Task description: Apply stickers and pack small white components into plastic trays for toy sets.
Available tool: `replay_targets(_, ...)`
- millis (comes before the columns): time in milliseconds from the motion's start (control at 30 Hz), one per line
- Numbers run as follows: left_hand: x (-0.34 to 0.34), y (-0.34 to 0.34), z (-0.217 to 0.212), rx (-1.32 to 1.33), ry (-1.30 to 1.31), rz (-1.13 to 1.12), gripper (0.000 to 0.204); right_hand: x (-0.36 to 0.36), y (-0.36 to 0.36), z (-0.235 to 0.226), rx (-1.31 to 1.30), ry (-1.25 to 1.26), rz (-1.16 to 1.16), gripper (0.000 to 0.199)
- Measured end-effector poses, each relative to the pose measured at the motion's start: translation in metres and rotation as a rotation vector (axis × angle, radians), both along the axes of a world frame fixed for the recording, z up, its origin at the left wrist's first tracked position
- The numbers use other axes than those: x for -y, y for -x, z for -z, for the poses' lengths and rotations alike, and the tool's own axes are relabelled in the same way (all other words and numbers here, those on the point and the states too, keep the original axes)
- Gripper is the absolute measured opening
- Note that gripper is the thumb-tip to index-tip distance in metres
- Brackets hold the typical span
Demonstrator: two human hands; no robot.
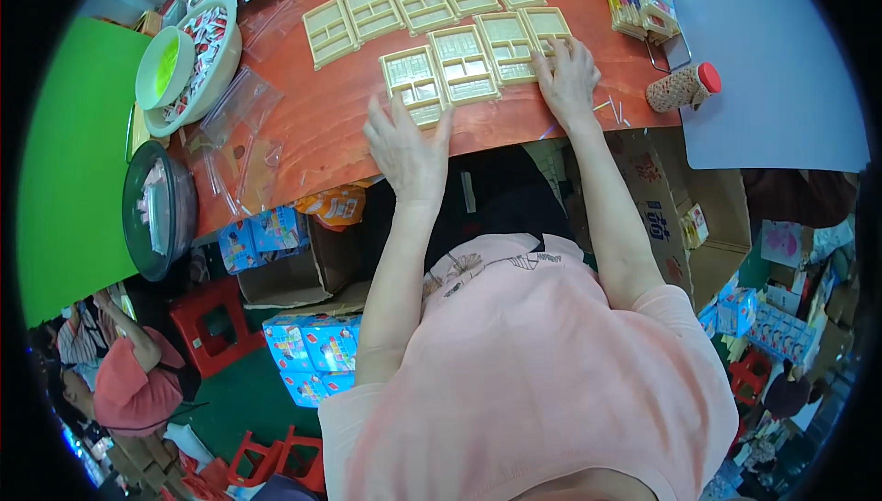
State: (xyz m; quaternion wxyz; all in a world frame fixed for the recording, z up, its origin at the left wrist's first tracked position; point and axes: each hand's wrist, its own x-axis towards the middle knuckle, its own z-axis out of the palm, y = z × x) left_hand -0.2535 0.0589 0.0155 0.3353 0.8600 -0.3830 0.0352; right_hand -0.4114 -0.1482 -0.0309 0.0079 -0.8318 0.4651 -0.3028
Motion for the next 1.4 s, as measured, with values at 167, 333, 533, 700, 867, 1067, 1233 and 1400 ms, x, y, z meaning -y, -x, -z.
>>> replay_targets(167, 0.016, 0.011, 0.021, 0.225, -0.092, 0.066, 0.069, -0.002, -0.004, -0.003, -0.026, -0.03, -0.038, 0.04)
replay_targets(333, 0.028, 0.01, 0.029, 0.212, -0.185, 0.011, 0.069, -0.006, -0.002, -0.001, -0.057, 0.026, -0.062, 0.039)
replay_targets(533, 0.031, 0.003, 0.031, 0.165, -0.171, 0.019, 0.067, -0.006, -0.008, -0.005, -0.106, 0.022, -0.058, 0.041)
replay_targets(700, 0.028, -0.002, 0.031, 0.179, -0.146, 0.021, 0.07, -0.003, -0.009, -0.006, -0.006, -0.051, -0.065, 0.042)
replay_targets(867, 0.026, -0.003, 0.031, 0.11, -0.064, 0.066, 0.072, -0.011, -0.011, -0.01, -0.062, 0.019, -0.099, 0.04)
replay_targets(1067, 0.002, -0.033, 0.02, 0.081, 0.149, 0.09, 0.064, -0.002, -0.002, -0.001, -0.024, 0.057, -0.113, 0.039)
replay_targets(1233, -0.035, -0.107, -0.007, 0.257, 0.105, 0.029, 0.044, 0.003, 0.007, 0.009, -0.044, 0.053, -0.129, 0.038)
replay_targets(1400, -0.077, -0.213, -0.043, 0.534, 0.179, -0.14, 0.021, 0.004, 0.009, 0.006, 0.06, -0.034, -0.181, 0.037)
